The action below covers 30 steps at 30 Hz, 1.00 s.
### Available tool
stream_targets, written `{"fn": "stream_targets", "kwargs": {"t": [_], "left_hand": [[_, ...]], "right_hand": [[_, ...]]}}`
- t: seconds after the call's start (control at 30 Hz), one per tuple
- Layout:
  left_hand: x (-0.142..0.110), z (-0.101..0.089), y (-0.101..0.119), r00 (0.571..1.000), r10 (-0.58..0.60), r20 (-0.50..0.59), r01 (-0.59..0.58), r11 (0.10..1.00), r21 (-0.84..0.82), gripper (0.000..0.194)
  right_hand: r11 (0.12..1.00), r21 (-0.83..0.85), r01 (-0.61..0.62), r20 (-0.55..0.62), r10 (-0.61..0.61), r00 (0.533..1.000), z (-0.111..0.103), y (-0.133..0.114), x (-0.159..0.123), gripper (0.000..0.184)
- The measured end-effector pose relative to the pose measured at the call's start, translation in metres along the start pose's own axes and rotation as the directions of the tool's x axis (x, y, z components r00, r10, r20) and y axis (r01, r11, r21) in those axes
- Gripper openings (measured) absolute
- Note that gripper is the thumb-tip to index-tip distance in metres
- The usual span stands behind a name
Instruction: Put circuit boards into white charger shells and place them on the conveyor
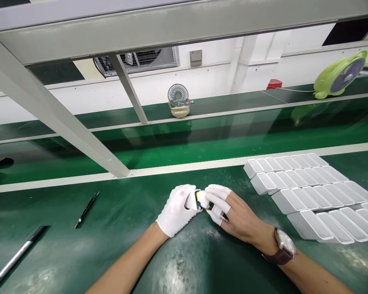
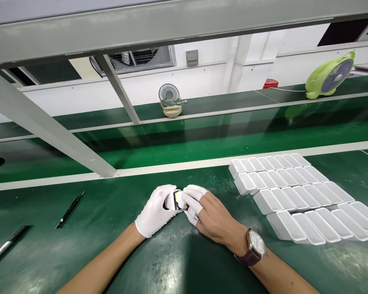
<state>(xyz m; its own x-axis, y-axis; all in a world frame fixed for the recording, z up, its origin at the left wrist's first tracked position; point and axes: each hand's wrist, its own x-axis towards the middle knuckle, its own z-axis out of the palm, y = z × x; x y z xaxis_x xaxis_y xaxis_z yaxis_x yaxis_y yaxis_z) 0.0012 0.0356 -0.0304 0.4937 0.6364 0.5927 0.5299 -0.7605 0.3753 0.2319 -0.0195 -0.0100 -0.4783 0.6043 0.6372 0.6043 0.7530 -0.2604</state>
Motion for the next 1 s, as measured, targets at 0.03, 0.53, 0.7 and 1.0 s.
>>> {"fn": "stream_targets", "kwargs": {"t": [0.03, 0.53, 0.7, 1.0], "left_hand": [[-0.0001, 0.0000, 0.0000, 1.000, 0.000, 0.001, 0.000, 1.000, 0.002, 0.059], [-0.0011, -0.0003, -0.0008, 1.000, -0.008, 0.020, 0.008, 1.000, -0.011, 0.058], [-0.0026, -0.0010, -0.0021, 0.998, -0.027, 0.054, 0.027, 1.000, -0.013, 0.058], [-0.0012, -0.0025, 0.0009, 1.000, -0.006, 0.027, 0.006, 1.000, -0.025, 0.056]], "right_hand": [[1.000, 0.000, 0.004, -0.001, -0.004, 1.000, -0.0002, -0.0001, 0.0002, 0.060], [1.000, -0.023, 0.013, 0.005, -0.013, 1.000, 0.0002, -0.0014, -0.0013, 0.058], [0.999, -0.027, 0.017, 0.020, -0.017, 1.000, 0.0011, 0.0005, -0.0036, 0.061], [1.000, -0.018, 0.005, 0.024, -0.004, 1.000, -0.0002, -0.0002, -0.0048, 0.062]]}}
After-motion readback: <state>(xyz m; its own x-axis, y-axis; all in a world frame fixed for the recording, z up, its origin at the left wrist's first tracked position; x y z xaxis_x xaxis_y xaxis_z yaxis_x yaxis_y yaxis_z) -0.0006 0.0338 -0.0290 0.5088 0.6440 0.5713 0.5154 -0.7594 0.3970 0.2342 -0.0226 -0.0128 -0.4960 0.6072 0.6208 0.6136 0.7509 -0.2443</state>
